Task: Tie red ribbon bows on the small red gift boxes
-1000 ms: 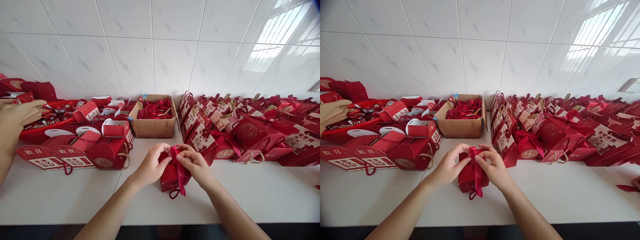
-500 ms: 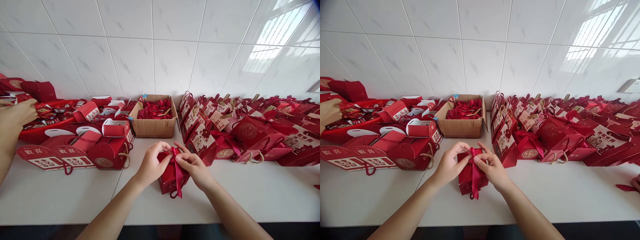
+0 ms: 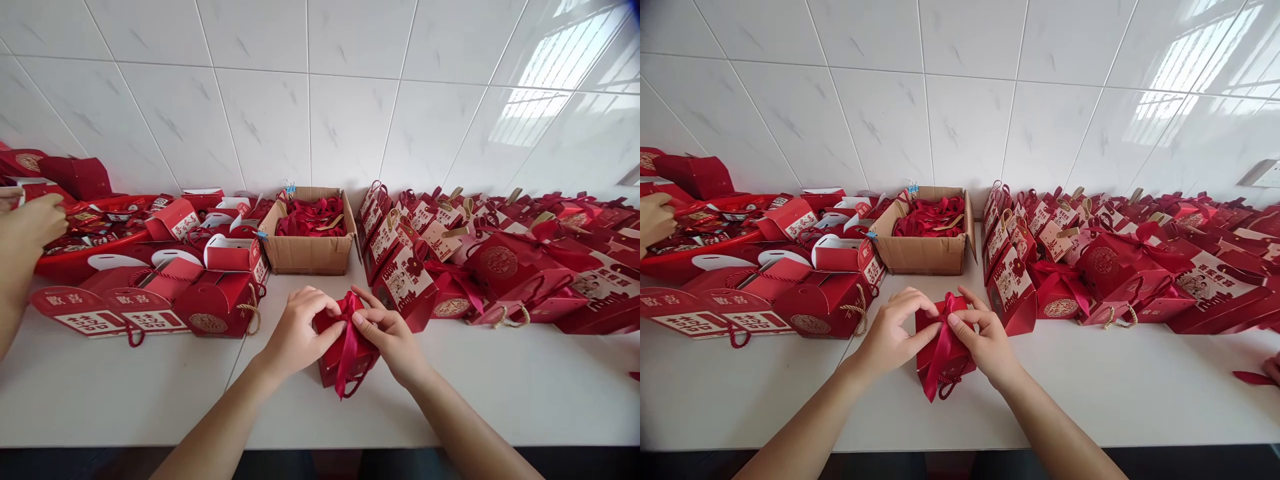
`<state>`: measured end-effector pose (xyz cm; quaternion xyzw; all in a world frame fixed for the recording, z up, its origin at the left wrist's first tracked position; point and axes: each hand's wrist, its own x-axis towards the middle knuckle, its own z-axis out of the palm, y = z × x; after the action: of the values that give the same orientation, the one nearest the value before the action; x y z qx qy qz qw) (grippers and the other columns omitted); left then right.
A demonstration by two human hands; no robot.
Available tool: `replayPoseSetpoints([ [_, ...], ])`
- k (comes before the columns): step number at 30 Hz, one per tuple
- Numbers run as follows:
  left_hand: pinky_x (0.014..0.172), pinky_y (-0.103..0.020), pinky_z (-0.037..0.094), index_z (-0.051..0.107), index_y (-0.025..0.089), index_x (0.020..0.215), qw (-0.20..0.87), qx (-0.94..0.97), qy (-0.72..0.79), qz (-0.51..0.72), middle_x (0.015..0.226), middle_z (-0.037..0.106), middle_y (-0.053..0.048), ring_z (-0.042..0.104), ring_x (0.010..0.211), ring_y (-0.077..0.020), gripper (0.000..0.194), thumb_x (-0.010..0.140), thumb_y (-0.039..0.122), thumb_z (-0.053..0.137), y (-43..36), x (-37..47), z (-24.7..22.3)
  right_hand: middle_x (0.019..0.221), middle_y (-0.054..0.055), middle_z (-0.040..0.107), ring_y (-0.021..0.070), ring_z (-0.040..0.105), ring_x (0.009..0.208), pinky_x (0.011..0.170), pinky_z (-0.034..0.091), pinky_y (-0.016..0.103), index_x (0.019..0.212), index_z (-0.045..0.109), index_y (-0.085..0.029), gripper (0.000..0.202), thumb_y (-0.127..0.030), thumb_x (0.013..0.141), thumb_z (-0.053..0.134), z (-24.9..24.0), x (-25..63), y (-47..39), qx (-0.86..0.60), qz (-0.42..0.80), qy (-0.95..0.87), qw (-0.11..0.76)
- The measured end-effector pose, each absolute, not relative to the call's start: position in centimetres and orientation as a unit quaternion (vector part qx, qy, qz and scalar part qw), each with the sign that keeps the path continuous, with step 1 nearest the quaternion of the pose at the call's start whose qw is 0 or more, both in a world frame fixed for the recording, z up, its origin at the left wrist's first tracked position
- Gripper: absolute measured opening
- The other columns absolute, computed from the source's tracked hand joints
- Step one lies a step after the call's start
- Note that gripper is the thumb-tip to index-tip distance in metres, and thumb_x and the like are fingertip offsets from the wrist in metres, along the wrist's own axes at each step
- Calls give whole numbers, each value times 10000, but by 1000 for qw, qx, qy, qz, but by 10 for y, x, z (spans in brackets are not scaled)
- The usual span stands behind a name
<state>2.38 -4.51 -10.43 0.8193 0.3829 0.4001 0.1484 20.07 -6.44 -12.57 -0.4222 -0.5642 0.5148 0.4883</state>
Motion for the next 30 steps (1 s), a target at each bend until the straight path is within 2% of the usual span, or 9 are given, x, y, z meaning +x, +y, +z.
replayPoseSetpoints([
  [3, 776, -321, 411, 579, 180, 728, 127, 813, 390, 413, 705, 599, 9, 533, 737, -150, 64, 759, 154, 629, -48, 26, -103, 1355, 76, 506, 253, 246, 1392, 1086, 281, 413, 803, 764, -254, 247, -456, 823, 623, -124, 201, -65, -424, 516, -564, 486],
  [8, 734, -294, 427, 590, 177, 723, 149, 805, 394, 418, 715, 609, 0, 538, 741, -147, 61, 766, 175, 633, -48, 25, -102, 1341, 73, 524, 249, 238, 1396, 1099, 263, 416, 828, 767, -262, 236, -453, 820, 629, -125, 203, -65, -427, 514, -566, 482],
  [11, 686, -275, 426, 614, 184, 695, 169, 805, 405, 400, 650, 604, 6, 527, 717, -148, 90, 783, 197, 624, -49, 25, -102, 1337, 71, 528, 247, 240, 1395, 1098, 265, 410, 837, 768, -266, 234, -454, 820, 628, -125, 203, -64, -429, 510, -566, 485],
  [17, 669, -282, 400, 659, 206, 668, 157, 809, 425, 375, 492, 490, 39, 472, 588, -131, 144, 800, 217, 604, -52, 26, -103, 1320, 78, 541, 253, 248, 1392, 1087, 281, 409, 840, 768, -265, 245, -465, 815, 629, -123, 201, -66, -433, 511, -561, 487],
  [22, 688, -290, 393, 670, 212, 681, 133, 827, 386, 386, 444, 433, 51, 438, 555, -125, 161, 813, 204, 578, -51, 28, -108, 1188, 93, 628, 238, 224, 1402, 1092, 272, 403, 788, 765, -254, 253, -459, 823, 621, -122, 199, -67, -428, 514, -565, 483],
  [30, 698, -309, 387, 698, 214, 764, 131, 858, 352, 351, 509, 558, 29, 464, 589, -133, 143, 822, 189, 570, -51, 24, -103, 1138, 79, 650, 220, 151, 1424, 1101, 253, 401, 687, 725, -242, 254, -431, 826, 626, -126, 199, -64, -398, 553, -529, 505],
])
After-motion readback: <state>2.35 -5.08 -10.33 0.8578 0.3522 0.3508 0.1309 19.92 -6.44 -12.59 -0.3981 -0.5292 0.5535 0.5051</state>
